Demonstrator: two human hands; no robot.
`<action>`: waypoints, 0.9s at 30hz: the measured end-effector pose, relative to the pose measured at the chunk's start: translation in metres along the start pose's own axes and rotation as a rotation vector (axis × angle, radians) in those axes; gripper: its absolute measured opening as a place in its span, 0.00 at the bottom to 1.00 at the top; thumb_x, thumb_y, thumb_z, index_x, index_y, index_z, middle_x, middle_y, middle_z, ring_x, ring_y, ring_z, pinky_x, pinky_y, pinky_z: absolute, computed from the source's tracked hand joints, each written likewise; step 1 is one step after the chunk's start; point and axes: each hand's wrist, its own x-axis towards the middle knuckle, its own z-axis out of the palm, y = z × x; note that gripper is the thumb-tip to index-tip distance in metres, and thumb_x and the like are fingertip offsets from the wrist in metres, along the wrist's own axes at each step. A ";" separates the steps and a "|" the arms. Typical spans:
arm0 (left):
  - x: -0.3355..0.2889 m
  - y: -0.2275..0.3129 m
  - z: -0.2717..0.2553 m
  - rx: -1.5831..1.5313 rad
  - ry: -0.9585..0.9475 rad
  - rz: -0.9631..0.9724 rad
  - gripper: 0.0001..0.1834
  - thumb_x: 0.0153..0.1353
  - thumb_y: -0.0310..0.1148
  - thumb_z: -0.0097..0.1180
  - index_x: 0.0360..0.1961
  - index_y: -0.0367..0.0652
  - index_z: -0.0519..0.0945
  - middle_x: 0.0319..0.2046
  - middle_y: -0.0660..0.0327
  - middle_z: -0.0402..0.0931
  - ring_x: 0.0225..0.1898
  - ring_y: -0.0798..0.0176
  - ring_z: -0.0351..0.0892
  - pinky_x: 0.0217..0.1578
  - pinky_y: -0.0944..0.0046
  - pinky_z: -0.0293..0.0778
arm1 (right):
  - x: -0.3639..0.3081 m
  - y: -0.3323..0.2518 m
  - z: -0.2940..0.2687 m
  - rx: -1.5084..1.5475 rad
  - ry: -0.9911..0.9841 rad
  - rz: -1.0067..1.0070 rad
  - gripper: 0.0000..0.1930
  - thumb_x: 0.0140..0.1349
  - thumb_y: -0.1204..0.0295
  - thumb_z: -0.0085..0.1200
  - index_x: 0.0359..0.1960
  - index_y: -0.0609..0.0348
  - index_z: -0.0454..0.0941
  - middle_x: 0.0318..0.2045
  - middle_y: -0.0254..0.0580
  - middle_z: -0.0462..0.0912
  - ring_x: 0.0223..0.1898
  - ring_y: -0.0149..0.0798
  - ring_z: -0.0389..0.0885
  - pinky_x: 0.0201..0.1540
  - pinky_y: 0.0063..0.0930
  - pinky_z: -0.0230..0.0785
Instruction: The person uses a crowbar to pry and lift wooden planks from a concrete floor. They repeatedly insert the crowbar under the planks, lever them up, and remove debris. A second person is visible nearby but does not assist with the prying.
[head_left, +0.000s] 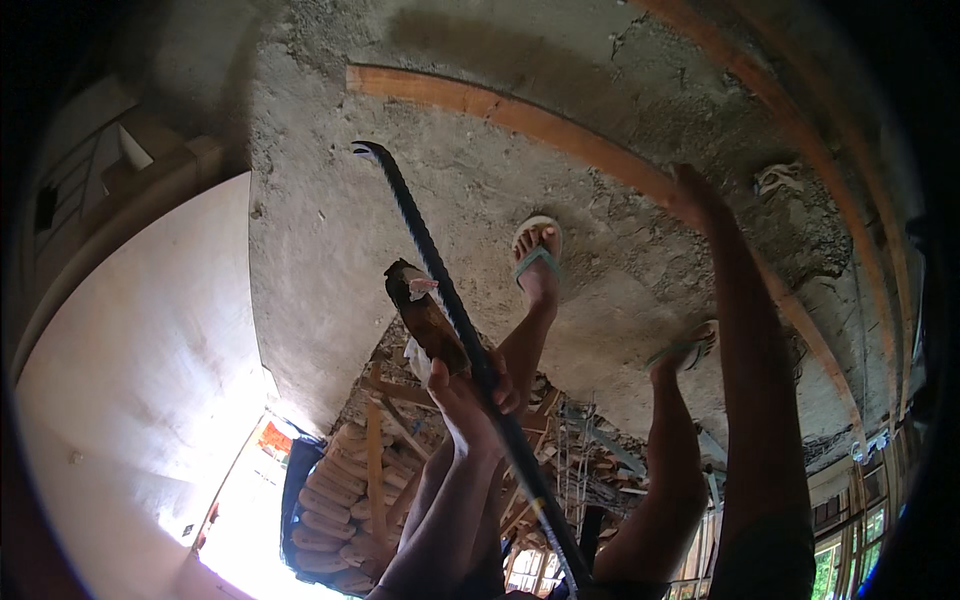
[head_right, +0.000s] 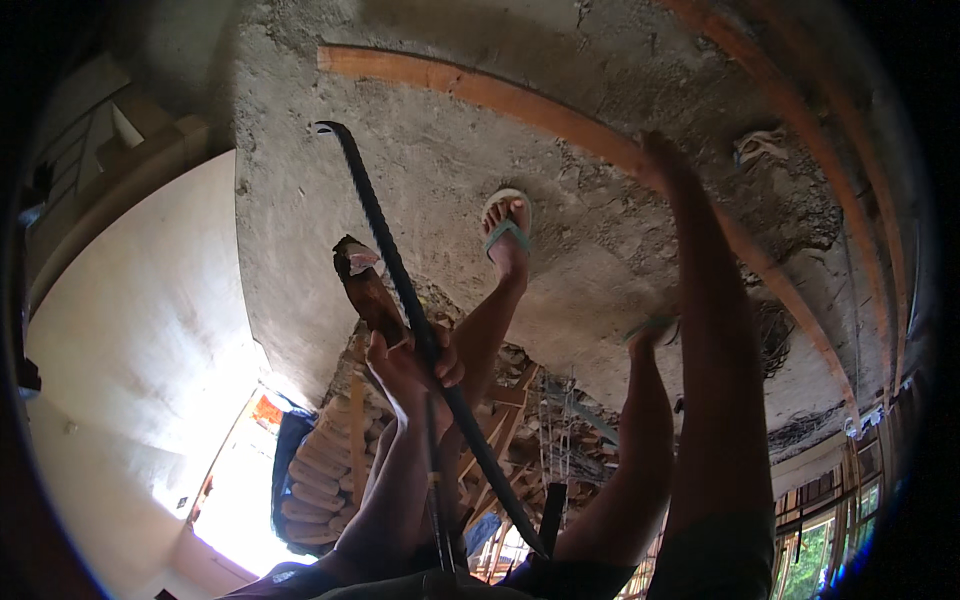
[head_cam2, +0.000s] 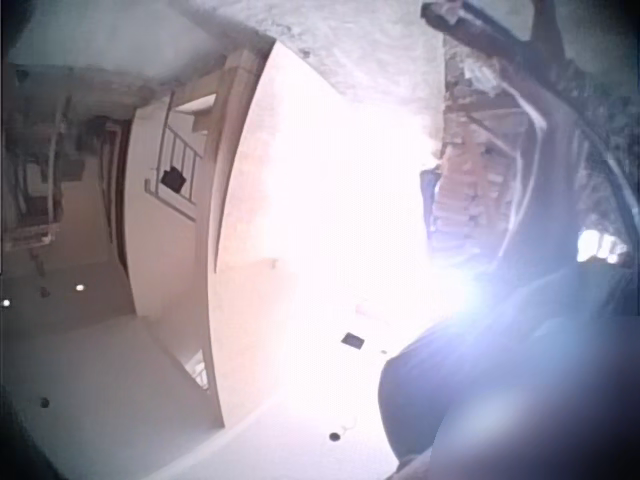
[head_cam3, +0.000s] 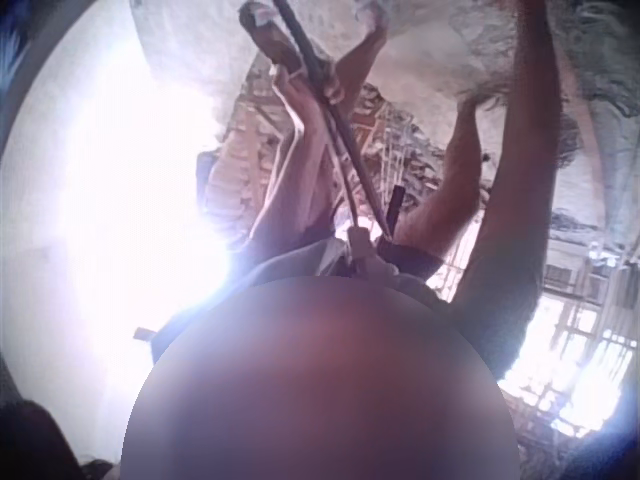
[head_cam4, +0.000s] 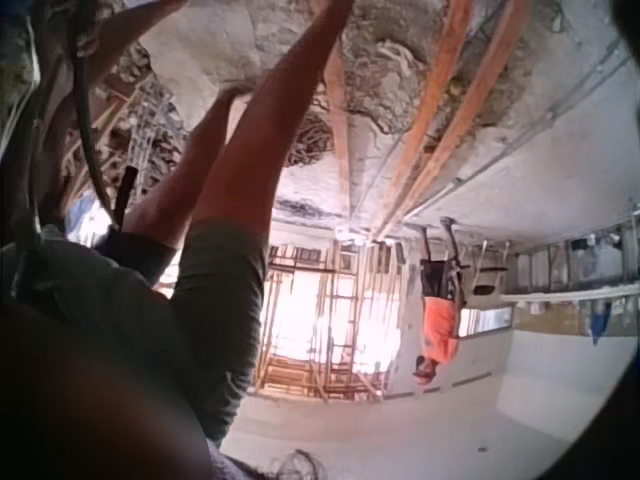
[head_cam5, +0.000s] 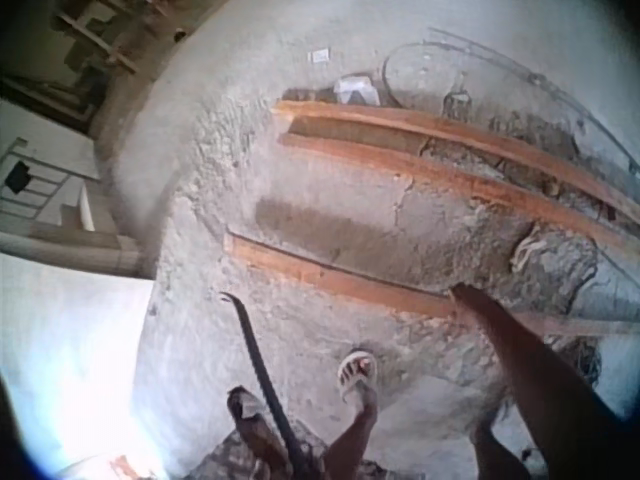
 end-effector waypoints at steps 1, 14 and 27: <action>-0.001 0.003 0.001 -0.023 -0.001 0.001 0.30 0.66 0.64 0.36 0.30 0.45 0.71 0.25 0.55 0.72 0.15 0.67 0.63 0.14 0.69 0.56 | 0.007 0.001 0.000 0.058 -0.153 0.098 0.29 0.59 0.65 0.63 0.57 0.70 0.68 0.49 0.61 0.78 0.52 0.55 0.78 0.56 0.45 0.70; 0.001 -0.005 -0.008 0.054 -0.053 -0.186 0.38 0.60 0.70 0.39 0.32 0.40 0.74 0.25 0.62 0.73 0.17 0.71 0.64 0.16 0.71 0.55 | -0.037 -0.030 0.036 -0.212 0.558 0.428 0.32 0.55 0.56 0.64 0.56 0.61 0.67 0.54 0.56 0.72 0.59 0.54 0.70 0.55 0.54 0.69; -0.004 -0.004 -0.002 -0.075 -0.059 -0.161 0.31 0.66 0.64 0.34 0.32 0.47 0.72 0.27 0.55 0.73 0.16 0.67 0.63 0.16 0.68 0.55 | -0.020 -0.005 0.056 0.145 0.413 0.292 0.27 0.64 0.63 0.53 0.60 0.63 0.62 0.52 0.61 0.73 0.49 0.58 0.78 0.46 0.46 0.76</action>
